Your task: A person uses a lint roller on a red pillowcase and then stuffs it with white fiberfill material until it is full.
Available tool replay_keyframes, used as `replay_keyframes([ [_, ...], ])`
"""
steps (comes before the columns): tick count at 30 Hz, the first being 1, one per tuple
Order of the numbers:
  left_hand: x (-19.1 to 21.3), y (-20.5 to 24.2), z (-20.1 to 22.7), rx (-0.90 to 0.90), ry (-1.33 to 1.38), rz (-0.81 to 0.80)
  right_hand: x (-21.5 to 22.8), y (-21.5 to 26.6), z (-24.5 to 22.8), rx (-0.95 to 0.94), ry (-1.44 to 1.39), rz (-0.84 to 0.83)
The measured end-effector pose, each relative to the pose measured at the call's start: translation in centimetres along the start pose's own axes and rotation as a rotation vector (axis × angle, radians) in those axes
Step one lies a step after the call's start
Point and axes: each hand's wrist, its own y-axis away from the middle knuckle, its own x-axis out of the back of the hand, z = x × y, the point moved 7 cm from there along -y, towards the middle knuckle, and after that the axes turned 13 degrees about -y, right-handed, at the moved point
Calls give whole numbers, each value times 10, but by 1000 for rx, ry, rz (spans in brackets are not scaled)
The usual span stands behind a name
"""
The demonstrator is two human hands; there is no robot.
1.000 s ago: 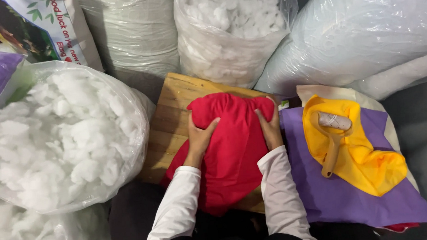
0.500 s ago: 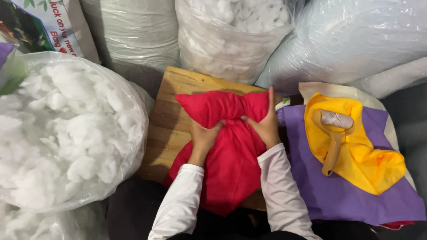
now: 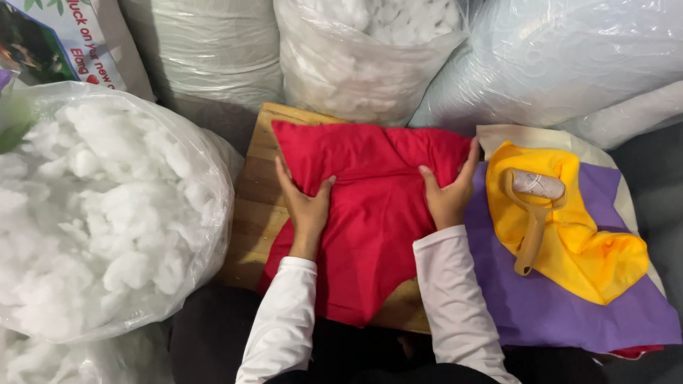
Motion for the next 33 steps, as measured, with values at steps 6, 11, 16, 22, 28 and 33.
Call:
replay_keyframes([
  [6,37,25,87,-278,-253,116,28,58,-98,241,113,-121],
  [11,48,54,160,-632,-269,-189,-27,185,-111,360,171,-805],
  [16,37,97,186,-766,-496,-814,-29,195,-48,484,246,-635],
  [22,-14,128,178,-1005,-864,-538,30,62,-178,296,-54,-435],
  [28,69,72,254,-990,-667,-93,96,-15,-223,738,369,-249],
  [33,120,64,286,-874,-210,-272,136,-35,-249,564,143,-213],
])
